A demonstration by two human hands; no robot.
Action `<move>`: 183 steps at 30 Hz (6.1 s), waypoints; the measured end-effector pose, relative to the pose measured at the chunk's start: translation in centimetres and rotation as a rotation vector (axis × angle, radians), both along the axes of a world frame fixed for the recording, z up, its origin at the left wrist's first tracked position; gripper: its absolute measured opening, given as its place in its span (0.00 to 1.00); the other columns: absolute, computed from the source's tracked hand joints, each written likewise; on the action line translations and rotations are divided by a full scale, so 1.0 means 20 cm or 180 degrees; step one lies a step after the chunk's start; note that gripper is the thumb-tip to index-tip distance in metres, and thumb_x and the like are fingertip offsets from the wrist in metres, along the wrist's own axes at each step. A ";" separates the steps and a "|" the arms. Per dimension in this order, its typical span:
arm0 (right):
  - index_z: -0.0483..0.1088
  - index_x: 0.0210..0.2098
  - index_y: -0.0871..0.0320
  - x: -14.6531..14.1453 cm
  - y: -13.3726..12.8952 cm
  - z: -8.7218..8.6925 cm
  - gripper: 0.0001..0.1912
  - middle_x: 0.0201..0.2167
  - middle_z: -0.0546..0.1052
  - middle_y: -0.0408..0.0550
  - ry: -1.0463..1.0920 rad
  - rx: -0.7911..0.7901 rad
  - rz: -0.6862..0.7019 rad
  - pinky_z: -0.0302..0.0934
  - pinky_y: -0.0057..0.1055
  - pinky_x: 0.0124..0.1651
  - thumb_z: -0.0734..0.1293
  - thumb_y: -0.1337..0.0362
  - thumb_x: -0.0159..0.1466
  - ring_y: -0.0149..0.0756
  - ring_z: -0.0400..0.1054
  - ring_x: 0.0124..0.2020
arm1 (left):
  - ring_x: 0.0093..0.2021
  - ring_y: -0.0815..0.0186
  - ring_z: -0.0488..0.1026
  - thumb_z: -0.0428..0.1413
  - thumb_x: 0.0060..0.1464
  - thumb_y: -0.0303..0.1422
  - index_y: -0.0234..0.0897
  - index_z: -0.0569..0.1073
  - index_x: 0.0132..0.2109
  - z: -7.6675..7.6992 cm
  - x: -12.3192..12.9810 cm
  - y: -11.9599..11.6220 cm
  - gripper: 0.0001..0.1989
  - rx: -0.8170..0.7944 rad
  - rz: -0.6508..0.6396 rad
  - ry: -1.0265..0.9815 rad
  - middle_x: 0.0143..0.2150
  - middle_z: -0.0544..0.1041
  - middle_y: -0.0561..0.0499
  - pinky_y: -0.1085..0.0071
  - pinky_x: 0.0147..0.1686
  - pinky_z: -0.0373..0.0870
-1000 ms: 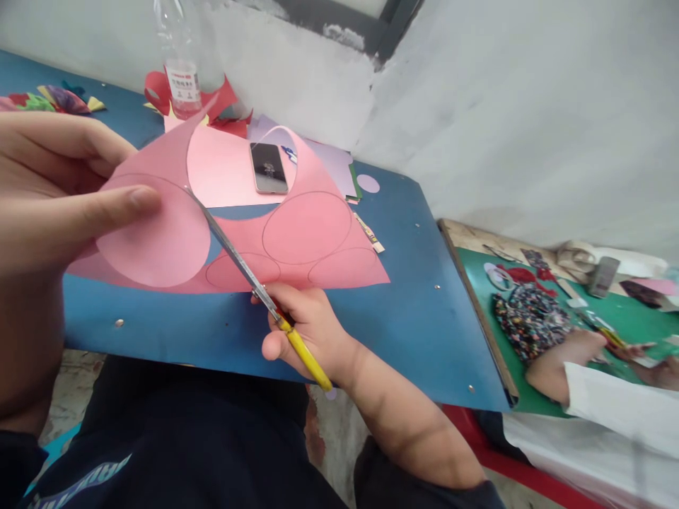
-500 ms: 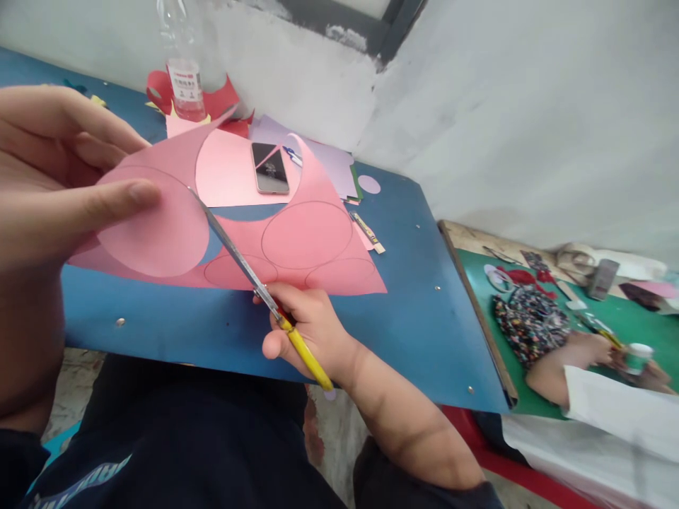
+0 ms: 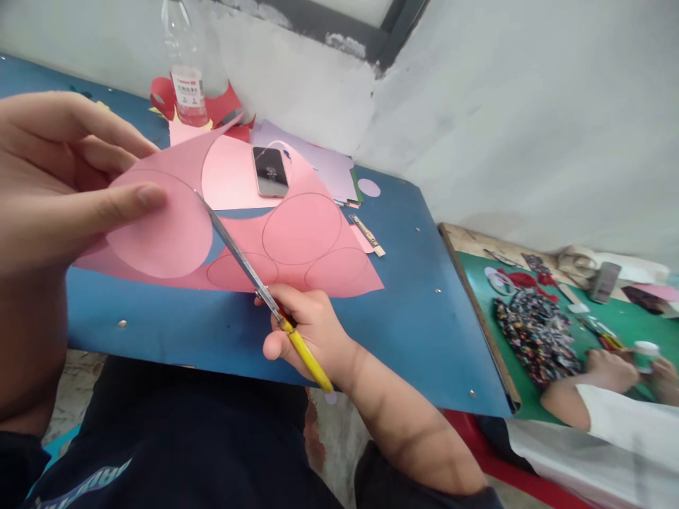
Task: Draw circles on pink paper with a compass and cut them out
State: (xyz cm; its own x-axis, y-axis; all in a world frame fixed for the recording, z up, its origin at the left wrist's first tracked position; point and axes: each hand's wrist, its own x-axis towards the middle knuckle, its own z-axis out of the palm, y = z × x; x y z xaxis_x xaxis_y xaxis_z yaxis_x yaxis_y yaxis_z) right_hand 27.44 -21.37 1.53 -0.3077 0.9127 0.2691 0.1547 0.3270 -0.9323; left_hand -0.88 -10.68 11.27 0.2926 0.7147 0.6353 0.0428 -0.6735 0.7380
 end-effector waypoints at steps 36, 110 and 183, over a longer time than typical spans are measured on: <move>0.76 0.52 0.54 -0.02 0.00 0.04 0.30 0.22 0.70 0.39 -0.0105 0.0059 -0.0231 0.60 0.29 0.22 0.70 0.35 0.67 0.32 0.65 0.22 | 0.28 0.70 0.67 0.68 0.60 0.40 0.33 0.81 0.33 -0.03 0.05 0.01 0.14 -0.0223 -0.0296 0.0359 0.28 0.72 0.50 0.77 0.22 0.64; 0.73 0.50 0.57 -0.02 0.00 0.06 0.36 0.20 0.69 0.38 -0.0293 0.0081 -0.0344 0.60 0.30 0.24 0.69 0.30 0.65 0.31 0.60 0.19 | 0.24 0.77 0.64 0.62 0.65 0.34 0.34 0.74 0.33 -0.01 0.05 -0.02 0.12 0.0132 -0.0370 0.0557 0.26 0.70 0.55 0.84 0.18 0.63; 0.74 0.48 0.56 -0.02 0.01 0.06 0.30 0.20 0.68 0.38 -0.0310 0.0164 -0.0234 0.60 0.32 0.25 0.73 0.36 0.65 0.31 0.61 0.20 | 0.22 0.76 0.63 0.63 0.64 0.32 0.35 0.74 0.29 0.00 0.04 0.00 0.14 0.0220 -0.0629 0.0542 0.23 0.66 0.55 0.81 0.15 0.59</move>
State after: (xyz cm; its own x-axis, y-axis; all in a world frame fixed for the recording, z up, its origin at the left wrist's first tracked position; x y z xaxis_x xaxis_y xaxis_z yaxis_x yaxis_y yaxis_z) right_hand 26.99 -21.14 2.72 -0.2673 0.9194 0.2884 0.2691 0.3586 -0.8939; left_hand 0.00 -10.66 11.27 0.5290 0.5897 0.6103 0.0251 -0.7296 0.6834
